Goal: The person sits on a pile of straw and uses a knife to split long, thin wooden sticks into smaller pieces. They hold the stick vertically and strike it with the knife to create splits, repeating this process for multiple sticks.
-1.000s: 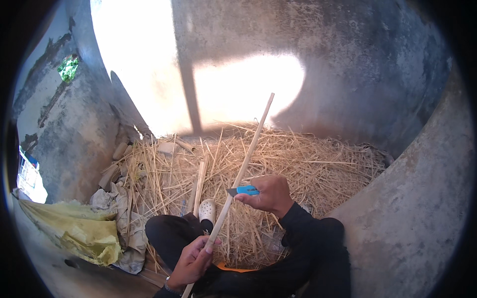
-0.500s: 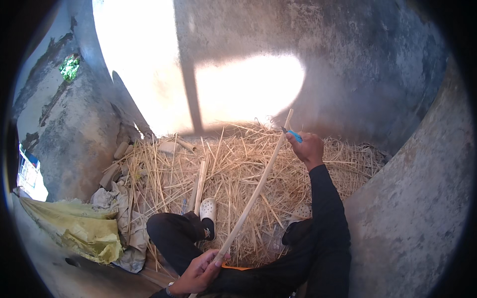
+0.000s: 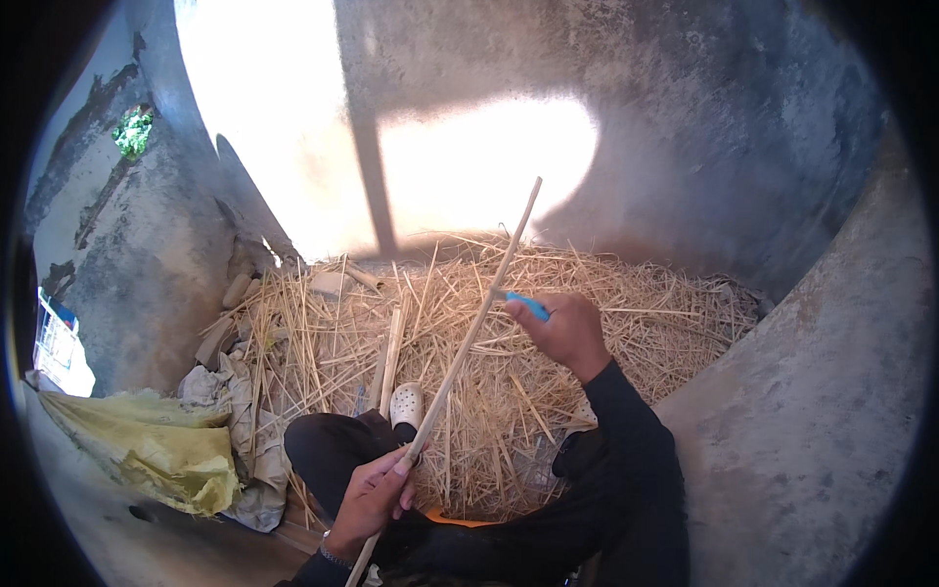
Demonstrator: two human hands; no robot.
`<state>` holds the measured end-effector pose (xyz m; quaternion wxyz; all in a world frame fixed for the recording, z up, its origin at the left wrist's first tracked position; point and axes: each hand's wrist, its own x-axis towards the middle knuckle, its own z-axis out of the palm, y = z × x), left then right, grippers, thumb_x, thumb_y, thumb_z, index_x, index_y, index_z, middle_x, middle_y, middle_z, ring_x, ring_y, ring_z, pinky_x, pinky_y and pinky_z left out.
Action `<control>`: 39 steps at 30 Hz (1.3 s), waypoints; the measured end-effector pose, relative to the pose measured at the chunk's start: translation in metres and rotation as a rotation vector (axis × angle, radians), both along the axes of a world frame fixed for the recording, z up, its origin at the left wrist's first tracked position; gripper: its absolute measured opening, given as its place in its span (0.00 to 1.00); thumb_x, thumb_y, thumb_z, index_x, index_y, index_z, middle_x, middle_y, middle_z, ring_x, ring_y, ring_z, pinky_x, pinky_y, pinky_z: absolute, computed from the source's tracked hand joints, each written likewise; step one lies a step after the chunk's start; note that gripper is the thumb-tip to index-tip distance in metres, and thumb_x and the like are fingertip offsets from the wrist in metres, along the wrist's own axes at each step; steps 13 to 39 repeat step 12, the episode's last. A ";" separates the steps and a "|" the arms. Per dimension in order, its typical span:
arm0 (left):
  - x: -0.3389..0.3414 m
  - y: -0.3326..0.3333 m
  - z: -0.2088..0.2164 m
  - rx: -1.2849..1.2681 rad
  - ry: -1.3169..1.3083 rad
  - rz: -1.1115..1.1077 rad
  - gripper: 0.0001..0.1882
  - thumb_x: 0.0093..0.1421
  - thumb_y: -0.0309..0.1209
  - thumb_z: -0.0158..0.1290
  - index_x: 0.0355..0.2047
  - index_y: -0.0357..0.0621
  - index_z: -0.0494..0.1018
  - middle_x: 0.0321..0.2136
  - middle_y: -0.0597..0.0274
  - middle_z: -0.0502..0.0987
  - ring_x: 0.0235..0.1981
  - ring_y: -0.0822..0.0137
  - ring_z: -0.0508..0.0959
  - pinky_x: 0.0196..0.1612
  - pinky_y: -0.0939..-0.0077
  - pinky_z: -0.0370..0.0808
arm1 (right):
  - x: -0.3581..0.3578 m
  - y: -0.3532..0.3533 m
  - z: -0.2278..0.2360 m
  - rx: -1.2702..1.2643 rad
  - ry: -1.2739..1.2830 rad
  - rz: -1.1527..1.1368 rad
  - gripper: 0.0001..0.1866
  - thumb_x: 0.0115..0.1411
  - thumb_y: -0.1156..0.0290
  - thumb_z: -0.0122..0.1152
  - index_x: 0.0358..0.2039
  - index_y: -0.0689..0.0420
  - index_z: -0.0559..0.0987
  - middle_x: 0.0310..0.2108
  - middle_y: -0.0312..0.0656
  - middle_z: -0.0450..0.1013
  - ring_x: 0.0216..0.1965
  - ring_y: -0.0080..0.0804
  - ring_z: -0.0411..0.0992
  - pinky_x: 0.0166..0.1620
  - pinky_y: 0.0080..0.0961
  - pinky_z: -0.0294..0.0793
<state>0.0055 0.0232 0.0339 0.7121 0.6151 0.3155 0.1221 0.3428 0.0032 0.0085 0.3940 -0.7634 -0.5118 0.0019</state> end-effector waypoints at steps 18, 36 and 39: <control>0.002 0.000 -0.008 0.119 -0.070 0.053 0.23 0.69 0.33 0.45 0.62 0.43 0.62 0.18 0.71 0.67 0.19 0.83 0.65 0.23 0.87 0.64 | -0.067 -0.010 -0.019 -0.012 -0.168 0.220 0.35 0.51 0.30 0.53 0.15 0.54 0.79 0.10 0.41 0.70 0.13 0.37 0.72 0.20 0.33 0.70; 0.002 0.000 -0.008 0.119 -0.070 0.053 0.23 0.69 0.33 0.45 0.62 0.43 0.62 0.18 0.71 0.67 0.19 0.83 0.65 0.23 0.87 0.64 | -0.067 -0.010 -0.019 -0.012 -0.168 0.220 0.35 0.51 0.30 0.53 0.15 0.54 0.79 0.10 0.41 0.70 0.13 0.37 0.72 0.20 0.33 0.70; 0.002 0.000 -0.008 0.119 -0.070 0.053 0.23 0.69 0.33 0.45 0.62 0.43 0.62 0.18 0.71 0.67 0.19 0.83 0.65 0.23 0.87 0.64 | -0.067 -0.010 -0.019 -0.012 -0.168 0.220 0.35 0.51 0.30 0.53 0.15 0.54 0.79 0.10 0.41 0.70 0.13 0.37 0.72 0.20 0.33 0.70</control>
